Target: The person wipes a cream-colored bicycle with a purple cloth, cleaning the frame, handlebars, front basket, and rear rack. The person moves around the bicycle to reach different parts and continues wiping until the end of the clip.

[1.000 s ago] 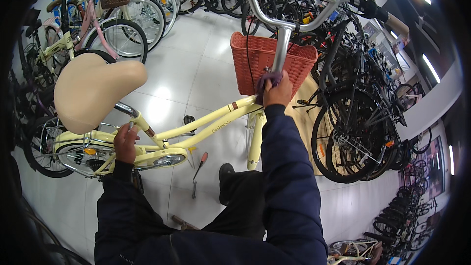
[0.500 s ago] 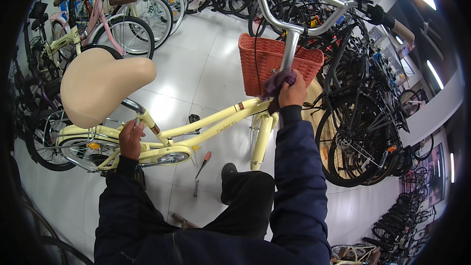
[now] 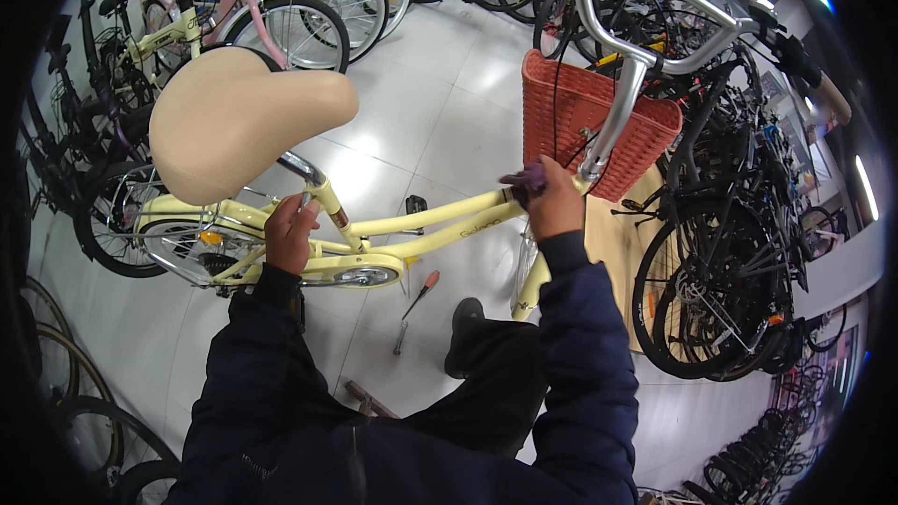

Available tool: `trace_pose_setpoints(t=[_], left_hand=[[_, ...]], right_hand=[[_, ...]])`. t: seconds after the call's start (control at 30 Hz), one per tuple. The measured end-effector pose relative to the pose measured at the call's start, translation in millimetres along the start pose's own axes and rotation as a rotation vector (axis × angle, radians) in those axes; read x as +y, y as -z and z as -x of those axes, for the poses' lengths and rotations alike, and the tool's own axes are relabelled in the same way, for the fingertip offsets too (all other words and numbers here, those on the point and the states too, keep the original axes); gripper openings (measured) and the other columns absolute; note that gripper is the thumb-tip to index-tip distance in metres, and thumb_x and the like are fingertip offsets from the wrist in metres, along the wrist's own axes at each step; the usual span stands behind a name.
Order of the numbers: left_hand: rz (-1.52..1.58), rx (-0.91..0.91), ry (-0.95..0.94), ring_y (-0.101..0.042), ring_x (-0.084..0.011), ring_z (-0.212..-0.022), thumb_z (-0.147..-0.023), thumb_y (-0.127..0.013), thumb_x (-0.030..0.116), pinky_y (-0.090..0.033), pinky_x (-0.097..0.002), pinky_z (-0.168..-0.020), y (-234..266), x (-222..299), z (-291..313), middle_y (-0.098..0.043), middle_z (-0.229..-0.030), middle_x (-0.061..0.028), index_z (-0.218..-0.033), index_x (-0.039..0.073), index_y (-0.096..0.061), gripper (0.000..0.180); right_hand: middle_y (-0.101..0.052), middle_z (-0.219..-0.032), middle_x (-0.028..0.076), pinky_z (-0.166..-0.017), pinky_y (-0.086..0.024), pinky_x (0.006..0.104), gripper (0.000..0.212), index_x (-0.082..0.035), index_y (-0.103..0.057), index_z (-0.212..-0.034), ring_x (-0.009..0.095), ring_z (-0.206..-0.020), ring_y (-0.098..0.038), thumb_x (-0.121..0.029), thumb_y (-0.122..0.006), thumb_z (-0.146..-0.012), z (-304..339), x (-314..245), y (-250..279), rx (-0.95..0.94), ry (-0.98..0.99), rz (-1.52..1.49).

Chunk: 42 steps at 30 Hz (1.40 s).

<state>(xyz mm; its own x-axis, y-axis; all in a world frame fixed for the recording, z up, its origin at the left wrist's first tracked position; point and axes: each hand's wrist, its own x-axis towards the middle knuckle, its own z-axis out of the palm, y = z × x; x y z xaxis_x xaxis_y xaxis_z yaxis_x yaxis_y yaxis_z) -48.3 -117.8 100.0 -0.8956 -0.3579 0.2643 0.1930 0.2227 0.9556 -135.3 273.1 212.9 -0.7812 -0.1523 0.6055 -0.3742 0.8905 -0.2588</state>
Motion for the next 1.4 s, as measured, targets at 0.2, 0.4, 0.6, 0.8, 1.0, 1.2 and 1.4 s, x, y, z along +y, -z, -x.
trace_pose_setpoints(t=[0.2,0.4,0.6,0.8,1.0,1.2,1.4], left_hand=[[0.019,-0.041,0.011,-0.061,-0.0154,-0.065,-0.096,-0.063,0.029,-0.048,-0.0303,-0.063,4,11,1,-0.062,-0.082,-0.0094,-0.106,-0.003,-0.067,0.033],[-0.004,-0.065,0.023,-0.06,-0.0151,-0.066,-0.094,-0.066,0.028,-0.047,-0.0295,-0.064,7,10,-2,-0.063,-0.083,-0.0081,-0.106,-0.002,-0.068,0.032],[0.066,-0.099,0.046,-0.06,-0.0177,-0.07,-0.093,-0.066,0.026,-0.048,-0.0316,-0.068,11,11,-3,-0.063,-0.083,-0.0093,-0.103,0.0,-0.069,0.028],[-0.032,-0.08,0.003,-0.061,-0.0271,-0.071,-0.092,-0.065,0.029,-0.047,-0.038,-0.068,17,6,1,-0.063,-0.082,-0.0142,-0.098,0.003,-0.068,0.027],[-0.002,-0.072,0.044,-0.061,-0.022,-0.07,-0.093,-0.066,0.024,-0.048,-0.0344,-0.067,8,-8,-1,-0.063,-0.082,-0.011,-0.103,0.0,-0.066,0.027],[-0.01,0.027,-0.041,-0.063,-0.0185,-0.085,-0.09,-0.069,0.024,-0.051,-0.0327,-0.079,-2,-14,2,-0.068,-0.098,-0.0096,-0.116,-0.003,-0.064,0.038],[-0.097,0.061,-0.062,-0.062,-0.0205,-0.09,-0.085,-0.07,0.02,-0.05,-0.0329,-0.08,-13,-14,4,-0.064,-0.103,-0.011,-0.114,-0.002,-0.062,0.037]], right_hand=[[-0.067,-0.101,0.01,-0.077,-0.052,0.0514,0.018,-0.016,-0.067,-0.102,0.037,-0.094,-0.065,-0.02,-0.065,-0.085,35,-51,-99,-0.321,-0.197,0.009],[-0.066,-0.106,0.008,-0.072,-0.055,0.0479,0.012,-0.011,-0.065,-0.09,0.035,-0.09,-0.068,-0.02,-0.058,-0.09,90,-149,-161,-0.411,-0.114,-0.054],[-0.071,-0.087,0.013,-0.073,-0.055,0.0482,0.021,-0.01,-0.065,-0.093,0.035,-0.085,-0.07,-0.03,-0.064,-0.086,54,-132,-151,-0.625,-0.001,0.116],[-0.071,-0.101,0.01,-0.074,-0.055,0.05,0.02,-0.012,-0.063,-0.102,0.035,-0.088,-0.069,-0.025,-0.063,-0.086,51,-109,-120,-0.54,-0.063,0.208],[-0.07,-0.099,0.014,-0.082,-0.053,0.0456,0.027,-0.013,-0.067,-0.108,0.038,-0.095,-0.066,-0.011,-0.065,-0.081,35,-59,-55,-0.324,-0.082,0.119],[-0.068,-0.103,0.017,-0.089,-0.05,0.0444,0.013,-0.008,-0.061,-0.077,0.037,-0.102,-0.063,-0.015,-0.071,-0.074,-84,-27,115,0.33,0.424,0.495],[-0.069,-0.117,0.022,-0.099,-0.047,0.0506,0.049,-0.004,-0.073,-0.104,0.038,-0.117,-0.061,-0.047,-0.056,-0.087,-233,-11,316,0.593,-0.005,1.283]])
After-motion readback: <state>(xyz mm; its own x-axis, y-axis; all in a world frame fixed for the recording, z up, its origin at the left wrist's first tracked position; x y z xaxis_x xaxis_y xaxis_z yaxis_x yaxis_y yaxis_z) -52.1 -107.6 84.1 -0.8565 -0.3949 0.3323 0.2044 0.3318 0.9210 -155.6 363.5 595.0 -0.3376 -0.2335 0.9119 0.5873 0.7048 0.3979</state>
